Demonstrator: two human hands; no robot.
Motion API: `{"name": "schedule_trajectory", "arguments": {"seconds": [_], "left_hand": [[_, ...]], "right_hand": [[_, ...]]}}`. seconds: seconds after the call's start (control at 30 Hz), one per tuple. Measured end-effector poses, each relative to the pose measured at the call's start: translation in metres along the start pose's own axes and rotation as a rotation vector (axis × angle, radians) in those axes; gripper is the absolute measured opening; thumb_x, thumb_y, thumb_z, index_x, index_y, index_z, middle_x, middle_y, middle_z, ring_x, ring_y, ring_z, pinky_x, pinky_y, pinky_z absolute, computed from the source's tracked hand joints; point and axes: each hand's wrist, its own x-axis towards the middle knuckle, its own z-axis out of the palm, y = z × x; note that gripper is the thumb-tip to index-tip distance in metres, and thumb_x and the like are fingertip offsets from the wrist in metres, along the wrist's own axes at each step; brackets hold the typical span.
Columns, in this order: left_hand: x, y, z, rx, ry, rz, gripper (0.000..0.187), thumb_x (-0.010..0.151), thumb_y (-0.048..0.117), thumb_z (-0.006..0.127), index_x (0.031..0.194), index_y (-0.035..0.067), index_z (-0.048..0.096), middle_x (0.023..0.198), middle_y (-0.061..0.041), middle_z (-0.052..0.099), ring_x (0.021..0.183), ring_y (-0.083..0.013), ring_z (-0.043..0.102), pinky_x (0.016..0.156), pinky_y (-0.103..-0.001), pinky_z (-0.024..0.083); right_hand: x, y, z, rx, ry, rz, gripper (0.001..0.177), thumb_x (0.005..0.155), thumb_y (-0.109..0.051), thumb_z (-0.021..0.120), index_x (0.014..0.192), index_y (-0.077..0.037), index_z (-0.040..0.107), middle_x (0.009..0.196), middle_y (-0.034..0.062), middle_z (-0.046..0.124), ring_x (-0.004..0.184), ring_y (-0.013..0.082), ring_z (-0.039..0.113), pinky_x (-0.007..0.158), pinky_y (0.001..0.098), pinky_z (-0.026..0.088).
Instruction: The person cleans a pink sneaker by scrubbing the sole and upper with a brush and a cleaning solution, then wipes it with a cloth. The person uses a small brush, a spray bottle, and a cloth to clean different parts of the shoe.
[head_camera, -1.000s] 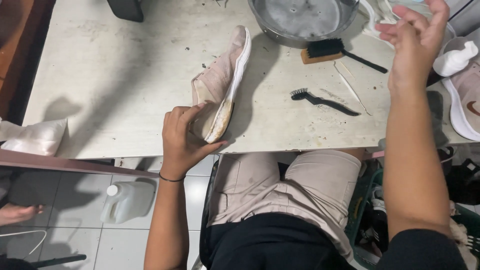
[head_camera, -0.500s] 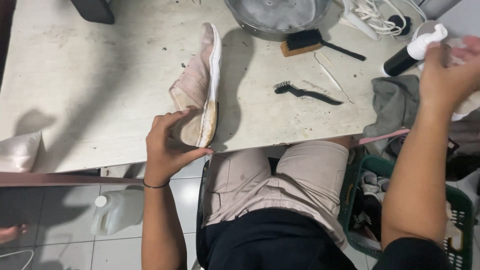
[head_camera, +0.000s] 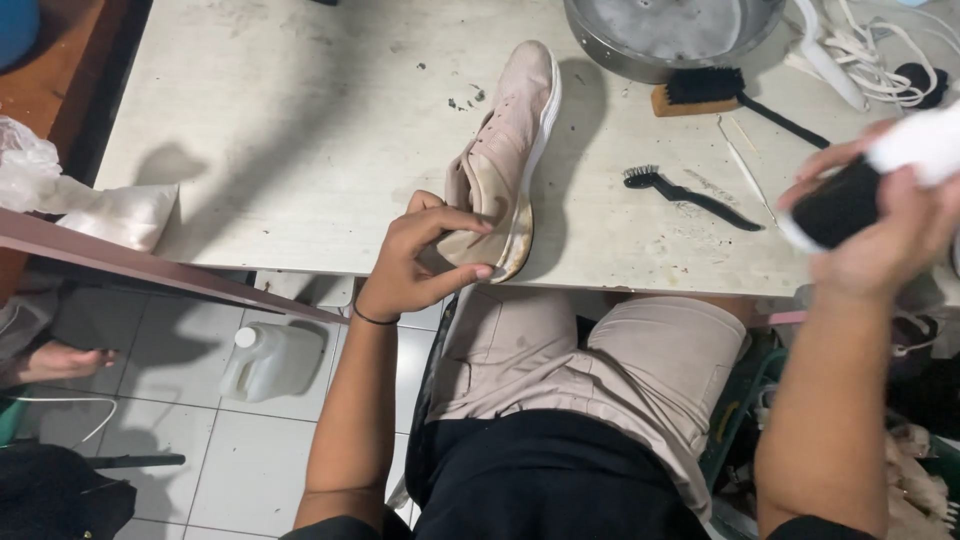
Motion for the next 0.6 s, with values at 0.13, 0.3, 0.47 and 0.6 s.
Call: {"name": "schedule_trajectory", "arguments": {"seconds": [0.13, 0.3, 0.47, 0.6], "left_hand": [[0.003, 0.001, 0.007, -0.027, 0.044, 0.015, 0.041, 0.075, 0.017, 0.093, 0.111, 0.009, 0.077, 0.07, -0.004, 0.068, 0.069, -0.0159, 0.052, 0.087, -0.03, 0.041], [0.001, 0.004, 0.007, -0.006, 0.053, 0.027, 0.04, 0.075, 0.019, 0.093, 0.111, 0.009, 0.077, 0.065, -0.004, 0.064, 0.065, -0.0155, 0.051, 0.086, -0.03, 0.04], [0.001, 0.004, 0.005, -0.018, 0.045, 0.029, 0.04, 0.076, 0.02, 0.092, 0.112, 0.009, 0.077, 0.073, -0.007, 0.07, 0.065, -0.017, 0.053, 0.084, -0.032, 0.038], [0.0, 0.005, 0.006, -0.002, 0.036, 0.034, 0.04, 0.078, 0.023, 0.091, 0.113, 0.01, 0.076, 0.073, -0.007, 0.068, 0.066, -0.0168, 0.053, 0.085, -0.031, 0.038]], "right_hand": [[-0.079, -0.064, 0.12, -0.132, -0.436, -0.256, 0.066, 0.091, -0.007, 0.064, 0.153, -0.008, 0.041, 0.095, 0.0239, 0.062, 0.079, 0.0345, 0.067, 0.071, 0.0412, 0.055], [-0.1, -0.074, 0.171, -0.419, -0.616, -0.264, 0.061, 0.084, -0.011, 0.077, 0.142, -0.002, 0.06, 0.119, 0.0211, 0.07, 0.107, 0.0364, 0.069, 0.094, 0.0452, 0.053], [-0.091, -0.082, 0.189, -0.5, -0.729, -0.155, 0.07, 0.075, -0.005, 0.075, 0.143, -0.01, 0.058, 0.123, 0.0197, 0.07, 0.112, 0.0377, 0.069, 0.097, 0.0496, 0.052], [-0.091, -0.078, 0.189, -0.6, -0.748, -0.095, 0.071, 0.076, -0.005, 0.075, 0.143, -0.013, 0.054, 0.107, 0.0211, 0.07, 0.095, 0.0403, 0.072, 0.08, 0.0505, 0.054]]}}
